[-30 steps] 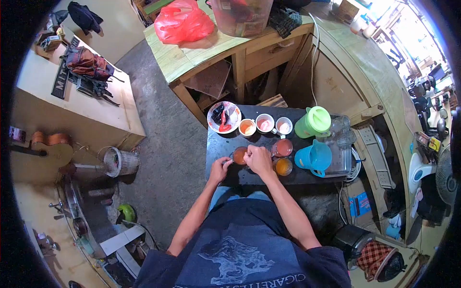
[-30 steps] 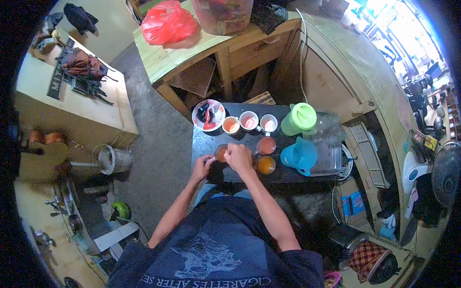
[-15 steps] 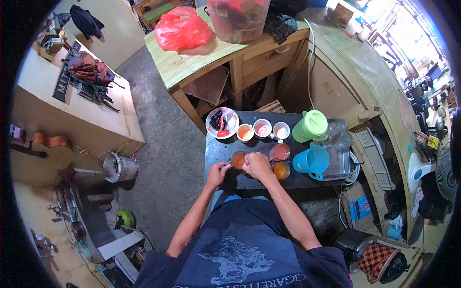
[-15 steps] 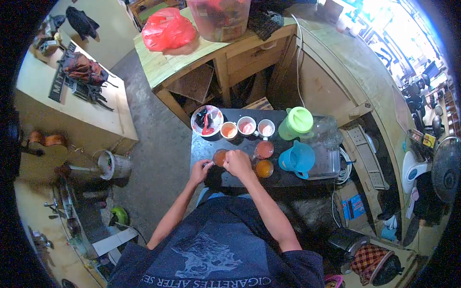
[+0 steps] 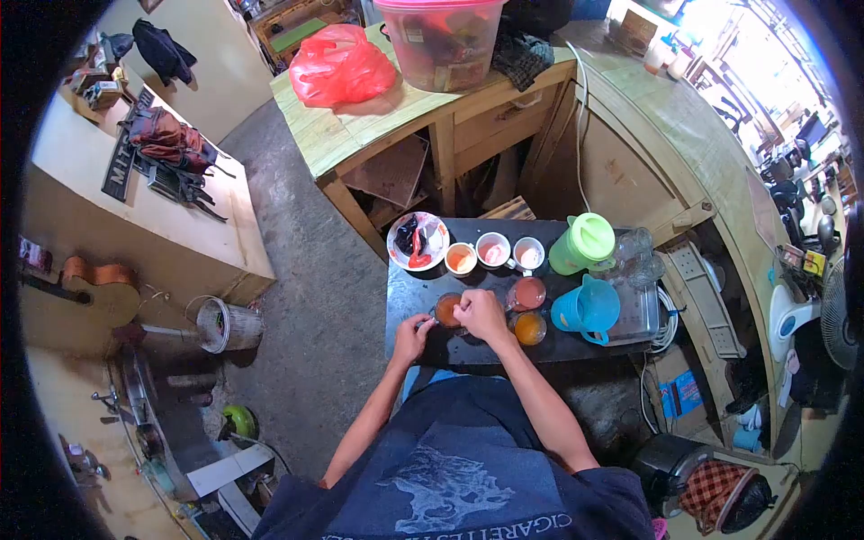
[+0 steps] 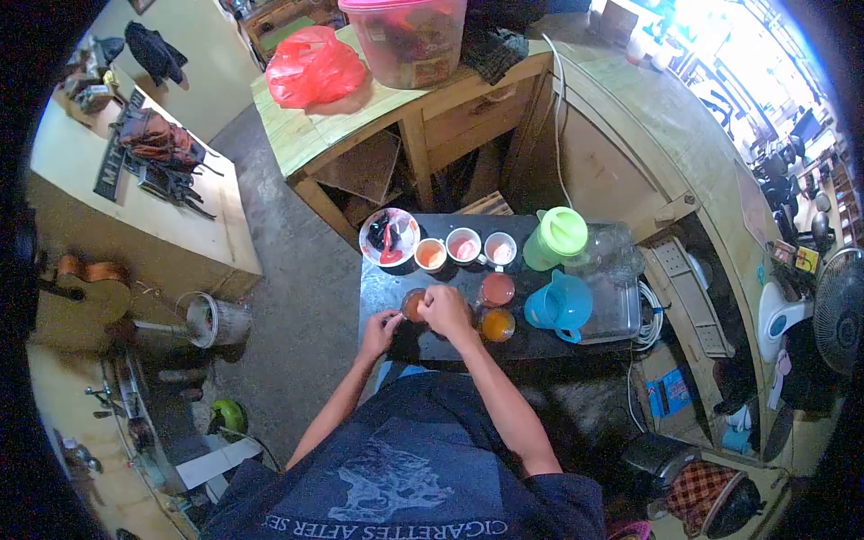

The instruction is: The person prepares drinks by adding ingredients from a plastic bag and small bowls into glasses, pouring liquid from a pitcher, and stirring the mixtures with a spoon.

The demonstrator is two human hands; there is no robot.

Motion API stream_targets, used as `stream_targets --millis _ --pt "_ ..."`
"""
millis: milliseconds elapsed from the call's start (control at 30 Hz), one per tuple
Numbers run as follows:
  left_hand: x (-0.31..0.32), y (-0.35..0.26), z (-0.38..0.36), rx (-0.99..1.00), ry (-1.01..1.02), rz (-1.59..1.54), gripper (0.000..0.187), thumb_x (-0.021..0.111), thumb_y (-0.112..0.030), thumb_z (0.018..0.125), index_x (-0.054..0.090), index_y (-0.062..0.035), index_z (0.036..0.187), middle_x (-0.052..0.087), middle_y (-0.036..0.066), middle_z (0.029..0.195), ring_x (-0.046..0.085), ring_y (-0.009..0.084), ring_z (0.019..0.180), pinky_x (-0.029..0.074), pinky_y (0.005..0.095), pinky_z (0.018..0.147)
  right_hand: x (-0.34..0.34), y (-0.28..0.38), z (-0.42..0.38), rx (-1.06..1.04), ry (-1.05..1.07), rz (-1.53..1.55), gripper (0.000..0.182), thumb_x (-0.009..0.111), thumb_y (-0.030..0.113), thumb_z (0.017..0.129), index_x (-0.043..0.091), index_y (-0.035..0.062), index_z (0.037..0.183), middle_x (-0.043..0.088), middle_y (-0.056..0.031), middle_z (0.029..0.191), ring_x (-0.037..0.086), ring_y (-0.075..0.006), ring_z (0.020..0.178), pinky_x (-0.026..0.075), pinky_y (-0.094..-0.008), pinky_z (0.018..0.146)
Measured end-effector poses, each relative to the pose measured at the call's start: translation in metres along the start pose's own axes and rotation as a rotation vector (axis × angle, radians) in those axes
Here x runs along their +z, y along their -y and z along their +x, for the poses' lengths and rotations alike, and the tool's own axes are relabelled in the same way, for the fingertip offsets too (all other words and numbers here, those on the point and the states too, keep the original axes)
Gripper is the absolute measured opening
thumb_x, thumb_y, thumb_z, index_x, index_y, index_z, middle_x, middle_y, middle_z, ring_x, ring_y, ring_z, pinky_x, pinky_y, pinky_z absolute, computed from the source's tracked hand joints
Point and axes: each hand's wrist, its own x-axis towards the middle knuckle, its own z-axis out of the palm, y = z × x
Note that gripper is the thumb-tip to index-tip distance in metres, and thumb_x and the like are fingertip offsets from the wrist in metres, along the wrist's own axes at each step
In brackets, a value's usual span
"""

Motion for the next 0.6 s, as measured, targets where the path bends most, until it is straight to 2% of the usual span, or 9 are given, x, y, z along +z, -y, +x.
stream_targets --millis 33,133,233,333,433,467,567,600 --pt "0.000 0.001 0.001 0.004 0.008 0.002 0.024 0.061 -0.021 0.088 0.068 -0.0001 0.096 0.069 0.017 0.089 0.067 0.0268 0.084 0.049 0.0349 0.077 0.001 0.001 0.001 0.023 -0.087 -0.004 0.016 0.067 0.018 0.070 0.065 0.0025 0.069 0.064 -0.0215 0.071 0.065 -0.0376 0.069 0.051 -0.0467 0.063" --pt "-0.003 -0.002 -0.001 0.007 0.029 0.014 0.024 0.060 -0.022 0.089 0.068 -0.0003 0.096 0.069 0.018 0.089 0.067 0.0277 0.084 0.049 0.0352 0.077 0.001 -0.002 0.003 -0.049 -0.052 -0.199 0.016 0.067 0.018 0.069 0.064 0.0019 0.067 0.064 -0.0214 0.070 0.065 -0.0373 0.068 0.050 -0.0461 0.063" --pt "-0.004 -0.005 0.000 0.024 0.027 0.026 0.024 0.060 -0.022 0.089 0.068 -0.0005 0.096 0.069 0.018 0.089 0.067 0.0283 0.084 0.049 0.0356 0.076 -0.005 -0.003 0.007 -0.132 0.181 -0.044 0.016 0.066 0.017 0.069 0.065 0.0017 0.069 0.064 -0.0219 0.069 0.065 -0.0373 0.069 0.051 -0.0461 0.063" --pt "-0.003 -0.005 0.000 0.029 0.032 0.038 0.024 0.060 -0.022 0.089 0.068 -0.0010 0.097 0.069 0.017 0.089 0.067 0.0293 0.083 0.049 0.0361 0.075 0.001 0.000 0.014 -0.118 0.043 0.105 0.017 0.069 0.017 0.068 0.061 0.0024 0.063 0.062 -0.0191 0.064 0.064 -0.0356 0.062 0.050 -0.0437 0.058" --pt "-0.005 -0.005 0.000 -0.012 0.044 0.070 0.024 0.060 -0.023 0.089 0.068 -0.0017 0.097 0.069 0.017 0.088 0.067 0.0302 0.083 0.050 0.0367 0.074 -0.001 0.002 0.015 -0.075 -0.098 -0.170 0.018 0.068 0.017 0.068 0.060 0.0019 0.062 0.062 -0.0183 0.062 0.064 -0.0353 0.062 0.050 -0.0431 0.058" --pt "-0.005 -0.006 0.000 0.000 0.036 0.072 0.024 0.060 -0.023 0.089 0.068 -0.0019 0.097 0.069 0.017 0.088 0.067 0.0305 0.083 0.050 0.0369 0.074 0.000 -0.002 0.014 -0.131 -0.091 -0.226 0.017 0.068 0.016 0.068 0.060 0.0015 0.062 0.062 -0.0178 0.061 0.064 -0.0352 0.062 0.050 -0.0424 0.057" --pt "-0.006 -0.005 0.000 0.003 0.027 0.084 0.024 0.060 -0.023 0.089 0.068 -0.0023 0.097 0.069 0.018 0.087 0.067 0.0309 0.082 0.050 0.0373 0.074 -0.007 -0.003 0.009 -0.182 0.166 -0.115 0.018 0.067 0.016 0.069 0.060 0.0015 0.062 0.062 -0.0178 0.062 0.065 -0.0345 0.062 0.051 -0.0427 0.057" --pt "-0.004 -0.002 0.001 -0.002 0.030 0.090 0.024 0.060 -0.023 0.089 0.068 -0.0023 0.097 0.069 0.018 0.087 0.067 0.0309 0.081 0.050 0.0374 0.073 -0.004 -0.006 0.010 -0.139 0.146 -0.024 0.018 0.067 0.016 0.069 0.060 0.0016 0.062 0.062 -0.0177 0.062 0.064 -0.0343 0.062 0.050 -0.0428 0.057"
